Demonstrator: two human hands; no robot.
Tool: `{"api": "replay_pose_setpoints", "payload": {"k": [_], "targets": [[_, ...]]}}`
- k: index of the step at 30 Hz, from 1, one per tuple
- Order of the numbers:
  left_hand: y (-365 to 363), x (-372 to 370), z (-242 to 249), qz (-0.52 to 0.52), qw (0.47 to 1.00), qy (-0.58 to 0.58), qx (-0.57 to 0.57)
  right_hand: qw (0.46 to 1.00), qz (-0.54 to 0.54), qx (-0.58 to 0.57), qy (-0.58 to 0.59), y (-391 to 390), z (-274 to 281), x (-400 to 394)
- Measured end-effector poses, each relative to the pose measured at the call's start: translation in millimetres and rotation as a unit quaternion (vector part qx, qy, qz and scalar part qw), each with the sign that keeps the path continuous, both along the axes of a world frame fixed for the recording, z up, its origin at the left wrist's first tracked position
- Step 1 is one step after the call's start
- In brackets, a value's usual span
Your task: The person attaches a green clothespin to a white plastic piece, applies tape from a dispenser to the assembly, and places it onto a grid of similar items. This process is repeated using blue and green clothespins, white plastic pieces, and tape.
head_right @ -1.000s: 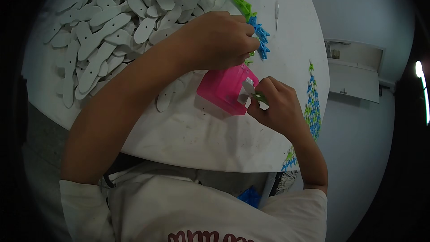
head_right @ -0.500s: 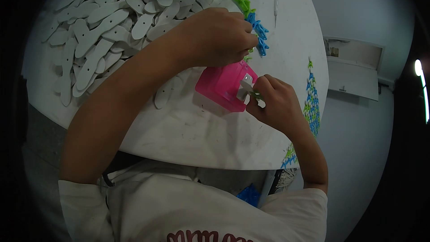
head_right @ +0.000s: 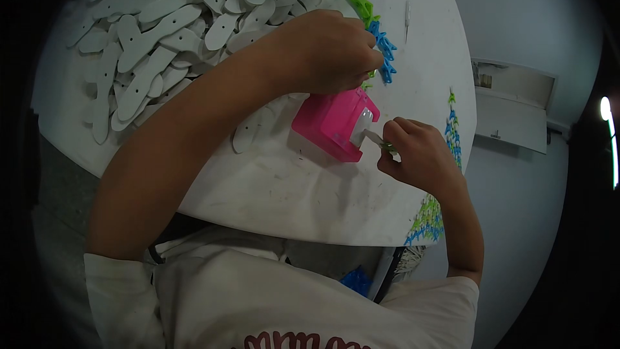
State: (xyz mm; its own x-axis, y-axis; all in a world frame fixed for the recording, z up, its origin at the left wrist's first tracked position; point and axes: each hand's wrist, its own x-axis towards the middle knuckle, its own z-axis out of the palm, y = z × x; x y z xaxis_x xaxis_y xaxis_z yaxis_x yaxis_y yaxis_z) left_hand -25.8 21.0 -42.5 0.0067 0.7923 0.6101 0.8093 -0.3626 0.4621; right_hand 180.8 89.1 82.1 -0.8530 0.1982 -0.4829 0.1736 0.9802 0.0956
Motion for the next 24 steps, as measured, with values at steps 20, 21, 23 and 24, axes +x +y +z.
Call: {"api": "replay_pose_setpoints", "payload": {"k": [20,21,23,24], "targets": [[-3.0,-1.3,6.3,-0.014,0.999,0.005,-0.052,0.988,0.018,0.077,-0.13,-10.1,11.6,-17.6],[-2.6,-0.9,5.8,-0.013,0.999,0.006,-0.053,0.989,0.019,0.076,-0.129,-11.2,12.1,-17.0],[-2.6,-1.1,5.1,-0.023,0.998,0.005,-0.052,0.991,0.017,0.091,-0.095,-13.9,16.3,-13.3],[-2.1,-2.4,4.1,-0.018,0.999,0.011,-0.05,0.991,0.021,0.094,-0.089,-15.8,22.7,-12.5]]}}
